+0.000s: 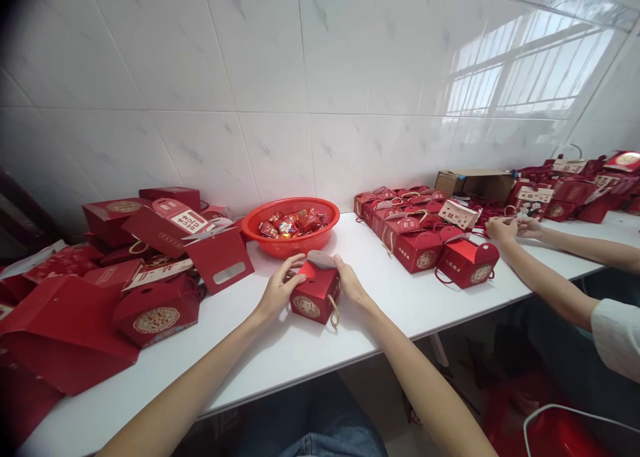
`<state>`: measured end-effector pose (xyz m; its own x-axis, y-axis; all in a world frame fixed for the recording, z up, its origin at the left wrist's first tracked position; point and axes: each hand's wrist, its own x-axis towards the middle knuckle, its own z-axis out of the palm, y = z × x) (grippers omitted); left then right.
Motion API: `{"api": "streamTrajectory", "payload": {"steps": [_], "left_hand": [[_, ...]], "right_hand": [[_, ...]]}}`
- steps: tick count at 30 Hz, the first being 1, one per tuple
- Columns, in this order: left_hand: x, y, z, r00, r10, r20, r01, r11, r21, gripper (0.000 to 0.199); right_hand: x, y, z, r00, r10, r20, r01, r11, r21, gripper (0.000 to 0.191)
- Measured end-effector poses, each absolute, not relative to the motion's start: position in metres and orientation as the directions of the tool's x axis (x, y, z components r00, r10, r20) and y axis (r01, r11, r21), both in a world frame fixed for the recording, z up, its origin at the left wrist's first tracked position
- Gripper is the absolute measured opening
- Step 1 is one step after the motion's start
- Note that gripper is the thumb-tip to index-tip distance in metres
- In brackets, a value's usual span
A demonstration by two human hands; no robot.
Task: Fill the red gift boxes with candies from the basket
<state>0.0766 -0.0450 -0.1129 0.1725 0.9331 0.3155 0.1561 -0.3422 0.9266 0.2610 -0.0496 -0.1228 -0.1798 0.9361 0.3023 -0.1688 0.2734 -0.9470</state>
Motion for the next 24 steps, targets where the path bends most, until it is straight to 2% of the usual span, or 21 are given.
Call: {"api": "streamTrajectory", "payload": {"steps": [4,10,16,24], "left_hand": [[0.0773,-0.0464,-0.1129,0.137,0.933,0.332,0.187,-0.353,0.917,0.043],[0.0780,-0.0472,-0.1139,0.128,0.910,0.394,0.146,-0.410,0.900,0.025],[0.0793,-0.0468,-0.1103,0.276,0.937,0.215,-0.131,-0.185,0.974,0.021],[0.0791,-0.0476,-0.1056,0.278,0.949,0.148,-0.171,-0.102,0.980,0.021]], "right_hand": [[0.2648,-0.0492,-0.1214,-0.215,0.927,0.308,-0.098,0.293,-0.951,0.038],[0.2652,-0.0502,-0.1209,-0.209,0.926,0.315,-0.047,0.313,-0.949,0.034],[0.2644,-0.0506,-0.1225,-0.205,0.925,0.321,-0.038,0.320,-0.947,0.033],[0.2622,-0.0522,-0.1211,-0.192,0.936,0.297,-0.049,0.293,-0.955,0.033]]}}
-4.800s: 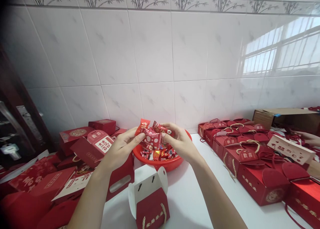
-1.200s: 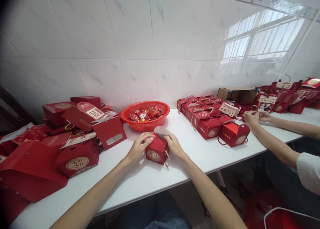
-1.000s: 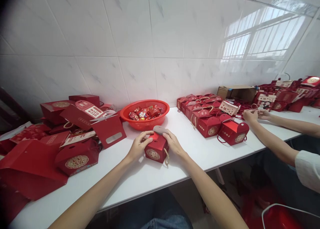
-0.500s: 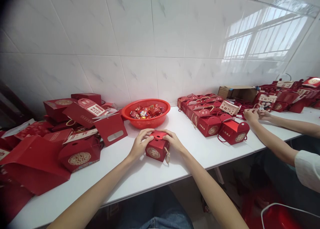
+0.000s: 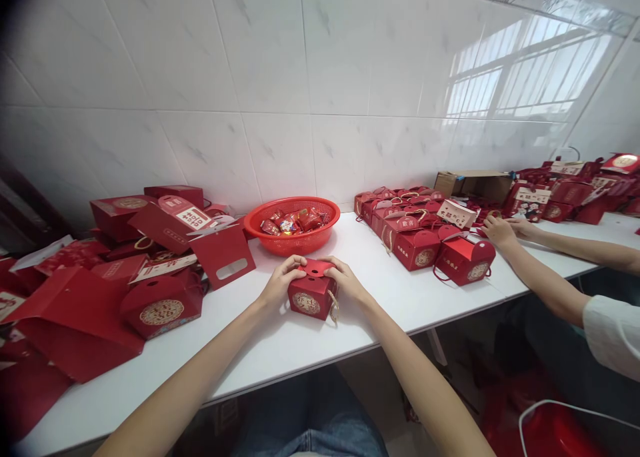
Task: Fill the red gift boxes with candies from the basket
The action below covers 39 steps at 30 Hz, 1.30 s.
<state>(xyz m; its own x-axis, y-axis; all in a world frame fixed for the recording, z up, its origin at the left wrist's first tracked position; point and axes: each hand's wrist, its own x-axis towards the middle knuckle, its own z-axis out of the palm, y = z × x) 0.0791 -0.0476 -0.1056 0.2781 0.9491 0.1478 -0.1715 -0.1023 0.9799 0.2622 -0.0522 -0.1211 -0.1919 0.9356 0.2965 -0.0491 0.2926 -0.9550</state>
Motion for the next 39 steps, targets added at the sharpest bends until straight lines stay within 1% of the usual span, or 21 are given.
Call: {"api": "streamTrajectory", "payload": {"steps": [5,9,13,24,33,39], "left_hand": [[0.079,-0.048,-0.105,0.283,0.947,0.153,-0.159,-0.111,0.981,0.024],[0.078,-0.049,-0.104,0.283,0.947,0.153,-0.153,-0.113,0.982,0.025],[0.076,-0.049,-0.103,0.293,0.943,0.160,-0.142,-0.122,0.982,0.025],[0.072,-0.048,-0.103,0.347,0.932,0.106,-0.129,-0.064,0.990,0.031],[0.070,-0.047,-0.106,0.372,0.922,0.106,-0.147,-0.054,0.988,0.031],[0.068,-0.045,-0.107,0.403,0.908,0.112,-0.140,-0.059,0.988,0.033]], "right_hand": [[0.260,-0.053,-0.120,-0.189,0.945,0.268,-0.056,0.262,-0.963,0.033],[0.260,-0.054,-0.120,-0.207,0.939,0.274,-0.070,0.265,-0.962,0.033],[0.260,-0.056,-0.119,-0.194,0.945,0.263,-0.051,0.258,-0.965,0.033],[0.261,-0.053,-0.121,-0.230,0.930,0.285,-0.050,0.281,-0.958,0.033],[0.262,-0.052,-0.122,-0.215,0.933,0.289,-0.032,0.289,-0.957,0.033],[0.262,-0.052,-0.122,-0.234,0.931,0.281,-0.044,0.279,-0.959,0.034]]}}
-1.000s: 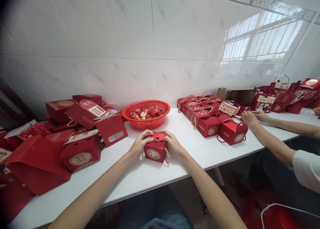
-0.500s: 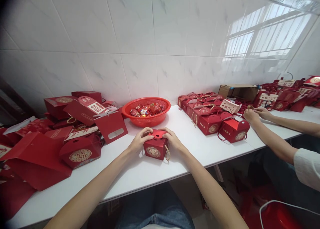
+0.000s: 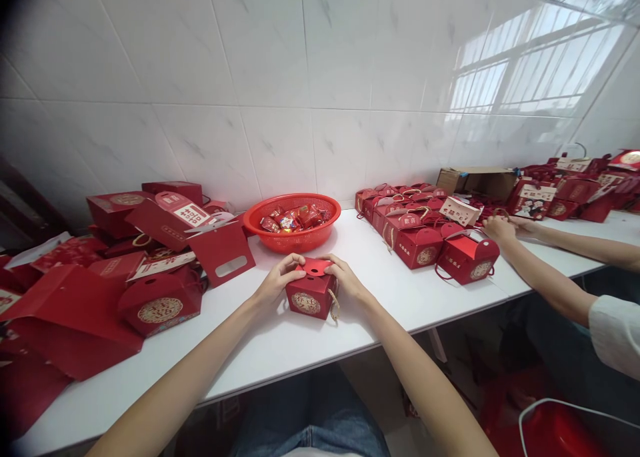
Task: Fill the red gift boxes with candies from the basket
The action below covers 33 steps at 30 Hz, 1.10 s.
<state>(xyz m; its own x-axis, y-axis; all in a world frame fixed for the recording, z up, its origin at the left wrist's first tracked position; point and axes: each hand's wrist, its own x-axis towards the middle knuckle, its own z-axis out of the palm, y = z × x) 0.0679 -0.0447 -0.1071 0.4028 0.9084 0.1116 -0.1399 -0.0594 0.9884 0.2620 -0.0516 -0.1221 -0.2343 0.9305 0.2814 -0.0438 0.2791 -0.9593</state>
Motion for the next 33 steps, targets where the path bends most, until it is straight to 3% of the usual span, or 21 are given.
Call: {"api": "streamTrajectory", "payload": {"steps": [28,33], "left_hand": [[0.065,-0.045,-0.108,0.380,0.915,0.131,-0.116,-0.093,0.989,0.031],[0.063,-0.045,-0.103,0.353,0.932,0.088,-0.102,-0.055,0.993,0.045]], "right_hand": [[0.265,-0.054,-0.122,-0.211,0.952,0.223,0.010,0.230,-0.973,0.037],[0.275,-0.052,-0.123,-0.106,0.962,0.251,0.075,0.260,-0.963,0.044]]}}
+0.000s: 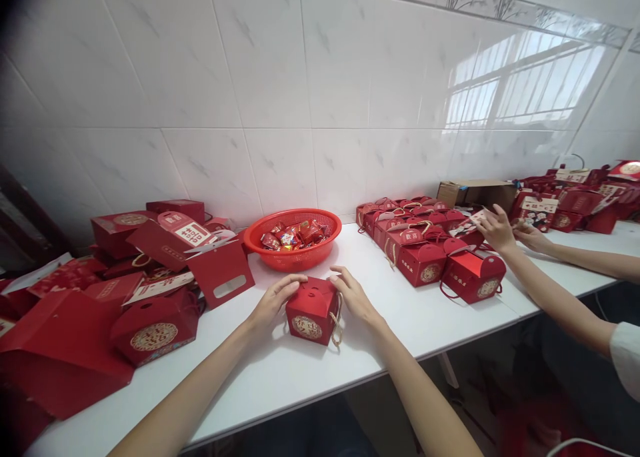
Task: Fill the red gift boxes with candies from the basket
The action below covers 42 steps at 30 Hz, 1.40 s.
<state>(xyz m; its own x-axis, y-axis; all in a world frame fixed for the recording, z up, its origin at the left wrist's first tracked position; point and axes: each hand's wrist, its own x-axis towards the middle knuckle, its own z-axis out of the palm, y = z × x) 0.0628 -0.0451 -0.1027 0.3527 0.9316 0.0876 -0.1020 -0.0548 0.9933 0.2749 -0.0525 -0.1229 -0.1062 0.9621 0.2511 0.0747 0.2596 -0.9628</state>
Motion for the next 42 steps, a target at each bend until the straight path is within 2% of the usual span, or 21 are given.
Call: {"api": "streamTrajectory", "payload": {"steps": [4,10,14,17,20,24,27,31,34,39,42], "left_hand": [[0.059,-0.042,-0.098,0.300,0.953,0.042,-0.086,-0.017,0.996,0.055],[0.050,-0.033,-0.106,0.265,0.964,0.004,0.004,-0.006,1.000,0.034],[0.048,-0.033,-0.110,0.359,0.933,-0.005,0.070,-0.021,0.997,0.032],[0.048,-0.036,-0.112,0.409,0.912,-0.011,0.140,-0.051,0.989,0.027],[0.051,-0.040,-0.113,0.416,0.906,-0.076,0.157,0.011,0.988,0.025],[0.051,-0.042,-0.102,0.309,0.938,-0.156,-0.056,0.182,0.982,0.022],[0.043,-0.040,-0.083,0.332,0.927,-0.175,-0.170,0.242,0.955,0.019],[0.028,-0.042,-0.049,0.325,0.945,-0.033,-0.304,0.138,0.943,0.020],[0.027,-0.048,-0.017,0.369,0.925,0.090,-0.288,0.021,0.958,0.024],[0.054,-0.062,0.034,0.544,0.830,0.124,0.054,-0.182,0.982,0.034],[0.074,-0.064,0.049,0.601,0.774,0.200,0.270,-0.432,0.860,0.043]], "right_hand": [[0.289,-0.064,-0.123,0.001,0.954,0.299,0.201,0.292,-0.935,0.042],[0.295,-0.089,-0.134,-0.058,0.963,0.263,0.339,0.266,-0.902,0.028],[0.288,-0.090,-0.136,-0.065,0.964,0.260,0.374,0.265,-0.889,0.016],[0.285,-0.091,-0.127,-0.054,0.981,0.184,0.241,0.191,-0.952,0.016],[0.287,-0.094,-0.112,-0.093,0.989,0.115,-0.027,0.113,-0.993,0.018],[0.292,-0.099,-0.091,-0.167,0.985,0.043,-0.310,-0.011,-0.951,0.022],[0.295,-0.103,-0.078,-0.189,0.982,0.020,-0.393,-0.057,-0.918,0.025],[0.298,-0.110,-0.058,-0.215,0.971,0.100,-0.375,0.013,-0.927,0.031],[0.294,-0.114,-0.036,-0.217,0.961,0.173,-0.261,0.114,-0.959,0.033],[0.271,-0.118,0.005,-0.317,0.901,0.296,0.053,0.328,-0.943,0.044],[0.255,-0.120,0.020,-0.346,0.874,0.340,0.170,0.415,-0.894,0.050]]}}
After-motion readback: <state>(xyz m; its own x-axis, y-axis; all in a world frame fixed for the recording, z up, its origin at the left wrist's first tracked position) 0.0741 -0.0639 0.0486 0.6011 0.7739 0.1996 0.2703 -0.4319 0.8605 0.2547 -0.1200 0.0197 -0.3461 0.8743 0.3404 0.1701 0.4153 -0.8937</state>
